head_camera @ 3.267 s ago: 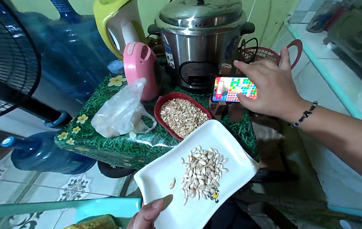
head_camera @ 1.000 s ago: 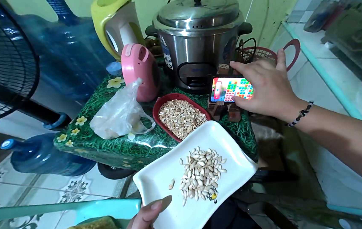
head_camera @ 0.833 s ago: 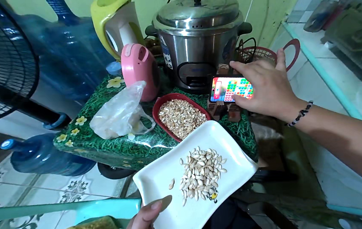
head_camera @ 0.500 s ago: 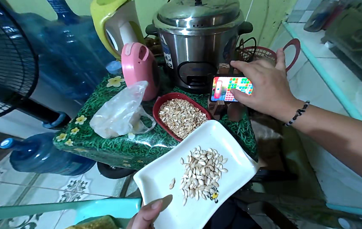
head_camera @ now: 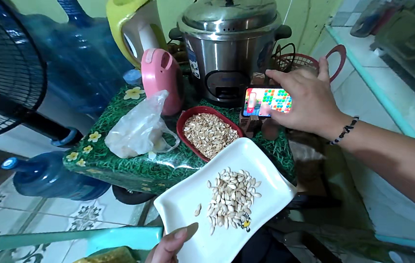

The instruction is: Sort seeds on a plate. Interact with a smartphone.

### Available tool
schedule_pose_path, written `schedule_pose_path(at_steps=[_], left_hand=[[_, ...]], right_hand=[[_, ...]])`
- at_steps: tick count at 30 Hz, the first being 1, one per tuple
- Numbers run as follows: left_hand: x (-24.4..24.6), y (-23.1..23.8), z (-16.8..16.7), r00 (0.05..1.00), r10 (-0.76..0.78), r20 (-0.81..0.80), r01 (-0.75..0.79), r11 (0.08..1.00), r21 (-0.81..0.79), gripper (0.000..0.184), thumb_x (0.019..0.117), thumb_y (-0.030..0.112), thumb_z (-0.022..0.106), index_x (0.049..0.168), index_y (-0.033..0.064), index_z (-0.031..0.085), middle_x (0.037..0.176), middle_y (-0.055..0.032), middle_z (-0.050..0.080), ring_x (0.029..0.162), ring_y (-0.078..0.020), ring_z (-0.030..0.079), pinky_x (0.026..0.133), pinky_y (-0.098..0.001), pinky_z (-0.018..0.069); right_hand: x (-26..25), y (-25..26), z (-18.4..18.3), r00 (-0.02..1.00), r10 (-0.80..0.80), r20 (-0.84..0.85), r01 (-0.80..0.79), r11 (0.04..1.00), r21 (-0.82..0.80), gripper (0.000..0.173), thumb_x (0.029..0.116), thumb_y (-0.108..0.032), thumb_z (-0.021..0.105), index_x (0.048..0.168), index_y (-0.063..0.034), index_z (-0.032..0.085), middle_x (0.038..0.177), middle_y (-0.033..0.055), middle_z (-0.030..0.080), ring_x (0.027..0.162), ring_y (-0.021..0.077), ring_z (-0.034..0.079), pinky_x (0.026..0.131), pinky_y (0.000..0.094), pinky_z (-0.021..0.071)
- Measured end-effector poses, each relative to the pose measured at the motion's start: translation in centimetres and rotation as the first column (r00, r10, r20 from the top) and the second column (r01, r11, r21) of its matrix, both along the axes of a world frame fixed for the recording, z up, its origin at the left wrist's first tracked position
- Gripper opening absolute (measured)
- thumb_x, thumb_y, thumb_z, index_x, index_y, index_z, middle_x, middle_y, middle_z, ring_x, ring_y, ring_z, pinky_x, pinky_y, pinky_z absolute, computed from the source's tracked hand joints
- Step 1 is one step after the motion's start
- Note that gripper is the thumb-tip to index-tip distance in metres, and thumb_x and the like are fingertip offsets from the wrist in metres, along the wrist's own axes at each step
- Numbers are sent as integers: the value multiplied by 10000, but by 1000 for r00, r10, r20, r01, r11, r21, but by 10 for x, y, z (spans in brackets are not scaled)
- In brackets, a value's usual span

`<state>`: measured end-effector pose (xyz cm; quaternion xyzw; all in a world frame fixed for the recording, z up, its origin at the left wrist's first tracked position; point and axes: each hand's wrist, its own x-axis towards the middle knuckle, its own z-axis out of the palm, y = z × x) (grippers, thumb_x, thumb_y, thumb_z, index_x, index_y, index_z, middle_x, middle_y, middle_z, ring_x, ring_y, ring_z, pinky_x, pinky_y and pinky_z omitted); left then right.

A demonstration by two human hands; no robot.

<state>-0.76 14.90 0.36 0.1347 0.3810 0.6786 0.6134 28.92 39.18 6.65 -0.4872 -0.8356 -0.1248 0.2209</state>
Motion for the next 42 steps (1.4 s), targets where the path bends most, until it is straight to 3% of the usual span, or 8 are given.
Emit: schedule_pose_path(at_steps=[42], left_hand=[[2,0,-1,1000,11,2,-11,1000,9,165,854,95,600,960,107,726,877,-90,766,814,-151,758,737,-357,636]], right_hand=[[-1,-2,2,1000,0,16,0,1000,-13,750,862,-427,620,1550,-173,462,1289,122,673,1325,397,546,1115,828,44]])
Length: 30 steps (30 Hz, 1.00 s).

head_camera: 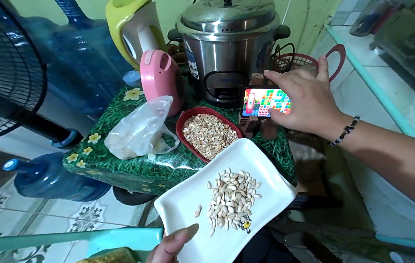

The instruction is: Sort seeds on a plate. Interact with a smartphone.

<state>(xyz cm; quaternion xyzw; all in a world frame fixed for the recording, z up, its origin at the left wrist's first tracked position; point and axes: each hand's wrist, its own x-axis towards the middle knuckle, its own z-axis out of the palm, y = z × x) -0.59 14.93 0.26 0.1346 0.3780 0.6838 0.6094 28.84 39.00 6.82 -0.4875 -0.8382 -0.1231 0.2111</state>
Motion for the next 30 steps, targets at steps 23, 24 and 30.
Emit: schedule_pose_path(at_steps=[23,24,30], left_hand=[[1,0,2,1000,4,-19,-5,1000,-20,180,851,84,575,969,114,709,868,-83,764,799,-141,755,722,-348,636],[0,0,2,1000,4,-18,-4,1000,-20,178,854,83,577,965,113,713,867,-85,765,798,-143,756,720,-349,636],[1,1,4,1000,1,-14,-1,1000,-22,192,853,68,559,983,110,693,867,-83,764,792,-145,756,719,-351,638]], right_hand=[[1,2,0,1000,7,-17,-7,1000,-1,590,986,-376,483,1540,-172,481,1288,133,676,1323,389,554,1123,820,44],[1,2,0,1000,8,-19,-8,1000,-1,585,990,-374,474,1539,-171,483,1285,133,677,1320,389,555,1123,820,44],[-1,3,-1,999,4,-42,-3,1000,28,564,995,-402,477,1500,-155,527,1269,128,690,1309,389,568,1125,817,56]])
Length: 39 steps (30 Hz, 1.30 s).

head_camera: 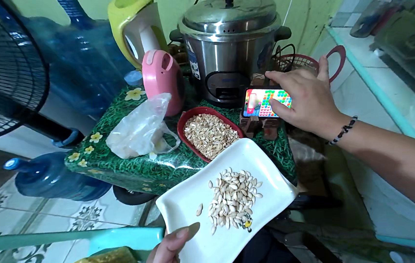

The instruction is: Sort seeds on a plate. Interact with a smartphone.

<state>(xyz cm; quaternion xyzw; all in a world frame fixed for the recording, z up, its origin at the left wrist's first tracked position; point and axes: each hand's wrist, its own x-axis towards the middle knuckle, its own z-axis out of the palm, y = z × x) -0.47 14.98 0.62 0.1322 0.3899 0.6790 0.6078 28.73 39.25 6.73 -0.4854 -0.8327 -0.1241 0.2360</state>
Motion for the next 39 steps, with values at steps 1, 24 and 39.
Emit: schedule_pose_path(at_steps=[1,24,39], left_hand=[[0,0,0,1000,-3,0,3,1000,0,191,852,66,557,985,112,686,866,-80,763,794,-144,756,718,-350,637],[0,0,-1,1000,9,-3,-9,1000,5,185,850,75,581,992,112,694,879,-77,763,812,-144,755,730,-354,636],[0,0,-2,1000,-5,13,4,1000,23,169,852,81,590,975,109,701,877,-83,764,809,-146,756,733,-354,636]], right_hand=[[-1,0,0,1000,-2,-6,2,1000,10,557,992,-407,495,1484,-148,542,1257,126,697,1301,391,574,1124,817,59],[-1,0,1,1000,-14,-12,14,1000,-15,620,903,-346,560,1498,-175,527,1273,125,686,1287,396,579,1114,827,56],[0,-3,0,999,-25,25,26,999,-43,766,849,-433,658,1550,-198,460,1296,120,671,1322,396,550,1114,831,41]])
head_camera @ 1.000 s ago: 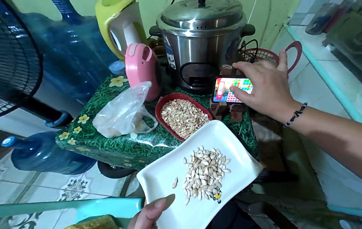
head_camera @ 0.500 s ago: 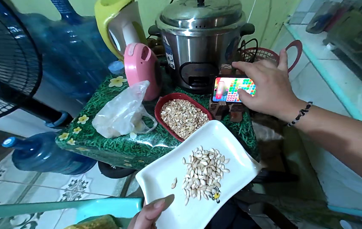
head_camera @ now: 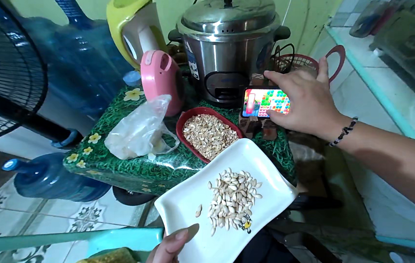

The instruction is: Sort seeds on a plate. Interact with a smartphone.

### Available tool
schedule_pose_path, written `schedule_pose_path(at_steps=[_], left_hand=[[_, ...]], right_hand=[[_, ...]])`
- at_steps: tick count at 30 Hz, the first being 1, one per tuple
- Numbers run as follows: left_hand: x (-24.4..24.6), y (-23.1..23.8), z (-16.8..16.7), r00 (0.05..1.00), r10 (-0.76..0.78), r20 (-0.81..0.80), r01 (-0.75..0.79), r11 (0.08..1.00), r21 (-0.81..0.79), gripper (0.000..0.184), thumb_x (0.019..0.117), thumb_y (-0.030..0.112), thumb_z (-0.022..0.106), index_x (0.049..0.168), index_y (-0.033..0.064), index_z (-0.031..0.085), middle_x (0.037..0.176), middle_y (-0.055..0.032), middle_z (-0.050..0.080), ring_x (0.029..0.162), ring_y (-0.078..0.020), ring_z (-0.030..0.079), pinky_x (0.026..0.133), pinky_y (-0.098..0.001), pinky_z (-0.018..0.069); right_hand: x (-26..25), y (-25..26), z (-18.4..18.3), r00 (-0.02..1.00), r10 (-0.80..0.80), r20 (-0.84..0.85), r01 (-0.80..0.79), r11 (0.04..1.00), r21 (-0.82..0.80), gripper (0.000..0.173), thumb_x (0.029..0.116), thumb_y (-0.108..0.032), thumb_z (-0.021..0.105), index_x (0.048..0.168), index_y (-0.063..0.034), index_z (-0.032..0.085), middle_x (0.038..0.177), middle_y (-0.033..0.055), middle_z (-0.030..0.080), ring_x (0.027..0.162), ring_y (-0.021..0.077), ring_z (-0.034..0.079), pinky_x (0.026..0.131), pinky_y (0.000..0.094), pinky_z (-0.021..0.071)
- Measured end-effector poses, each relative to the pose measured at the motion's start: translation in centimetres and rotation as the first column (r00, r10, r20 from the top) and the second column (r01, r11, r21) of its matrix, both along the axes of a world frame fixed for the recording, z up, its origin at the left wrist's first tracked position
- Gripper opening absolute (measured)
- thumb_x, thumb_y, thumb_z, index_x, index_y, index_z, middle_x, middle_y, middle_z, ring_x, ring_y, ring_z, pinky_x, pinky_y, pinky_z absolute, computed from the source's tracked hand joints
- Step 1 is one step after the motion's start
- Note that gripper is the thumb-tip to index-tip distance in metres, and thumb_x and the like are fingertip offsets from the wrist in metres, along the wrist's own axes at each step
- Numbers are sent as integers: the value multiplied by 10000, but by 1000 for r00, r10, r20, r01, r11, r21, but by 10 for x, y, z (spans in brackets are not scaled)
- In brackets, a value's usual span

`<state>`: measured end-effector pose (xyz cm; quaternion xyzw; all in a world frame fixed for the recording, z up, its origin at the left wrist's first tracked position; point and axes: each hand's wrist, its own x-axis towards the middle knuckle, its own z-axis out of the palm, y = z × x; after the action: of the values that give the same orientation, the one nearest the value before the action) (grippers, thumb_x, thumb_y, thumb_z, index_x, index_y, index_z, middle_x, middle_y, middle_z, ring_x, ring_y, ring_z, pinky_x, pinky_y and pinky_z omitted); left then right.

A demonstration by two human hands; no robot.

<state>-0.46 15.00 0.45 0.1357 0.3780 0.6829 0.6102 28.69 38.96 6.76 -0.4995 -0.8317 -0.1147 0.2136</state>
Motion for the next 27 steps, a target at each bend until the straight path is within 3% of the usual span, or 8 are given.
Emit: schedule_pose_path(at_steps=[27], left_hand=[[0,0,0,1000,13,-12,-13,1000,-21,187,853,71,567,999,107,678,874,-80,762,802,-139,754,723,-348,636]], right_hand=[[0,0,-1,1000,15,-11,-15,1000,15,707,879,-391,587,1540,-167,475,1279,136,678,1299,401,567,1112,829,45]])
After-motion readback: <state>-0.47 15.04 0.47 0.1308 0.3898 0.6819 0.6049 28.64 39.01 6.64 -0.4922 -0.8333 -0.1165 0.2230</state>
